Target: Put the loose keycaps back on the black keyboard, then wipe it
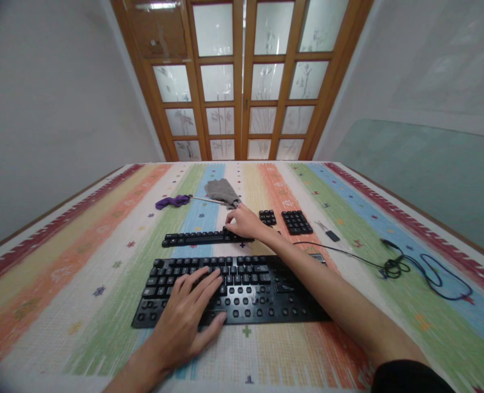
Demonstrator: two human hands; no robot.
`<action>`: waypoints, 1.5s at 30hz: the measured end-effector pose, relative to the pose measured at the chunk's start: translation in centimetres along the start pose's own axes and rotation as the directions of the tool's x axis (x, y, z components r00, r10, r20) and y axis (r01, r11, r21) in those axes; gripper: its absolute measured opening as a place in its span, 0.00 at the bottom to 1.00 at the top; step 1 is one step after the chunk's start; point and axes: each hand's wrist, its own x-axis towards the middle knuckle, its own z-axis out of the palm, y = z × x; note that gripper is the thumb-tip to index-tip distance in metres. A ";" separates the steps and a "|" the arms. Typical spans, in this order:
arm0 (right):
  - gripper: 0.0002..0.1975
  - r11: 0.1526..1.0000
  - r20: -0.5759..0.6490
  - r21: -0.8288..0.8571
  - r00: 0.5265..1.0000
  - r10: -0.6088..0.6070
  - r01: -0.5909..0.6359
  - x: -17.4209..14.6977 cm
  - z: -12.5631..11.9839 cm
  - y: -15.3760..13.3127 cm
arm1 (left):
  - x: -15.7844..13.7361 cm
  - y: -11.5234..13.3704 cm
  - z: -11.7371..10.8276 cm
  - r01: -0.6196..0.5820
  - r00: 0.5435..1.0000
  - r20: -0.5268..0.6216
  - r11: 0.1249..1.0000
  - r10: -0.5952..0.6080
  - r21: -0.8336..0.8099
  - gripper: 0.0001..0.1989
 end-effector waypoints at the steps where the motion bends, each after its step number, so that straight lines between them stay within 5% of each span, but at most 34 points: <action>1: 0.07 1.000 0.002 0.000 1.000 0.000 0.000 0.0 0.0 0.0 | 0.0 0.0 0.1 0.004 1.000 0.013 1.000 -0.004 0.014 0.21; 22: 0.07 1.000 0.023 0.015 1.000 0.007 -0.007 0.2 0.2 0.5 | -0.3 0.1 -0.2 0.012 1.000 -0.019 1.000 -0.013 -0.024 0.18; 30: 0.06 0.999 0.009 0.042 0.999 -0.031 0.030 1.1 1.0 0.8 | -0.5 0.0 -0.4 -0.101 0.995 0.027 0.995 0.101 0.026 0.20; 39: 0.05 0.995 0.016 0.065 0.997 -0.075 0.073 1.3 1.6 0.8 | -0.9 -0.2 -0.2 -0.158 0.987 -0.028 0.987 0.159 0.032 0.18; 45: 0.03 0.994 -0.009 0.058 0.996 -0.092 0.093 1.2 2.0 0.8 | -1.1 0.1 -0.2 -0.199 0.968 -0.160 0.979 0.191 -0.038 0.12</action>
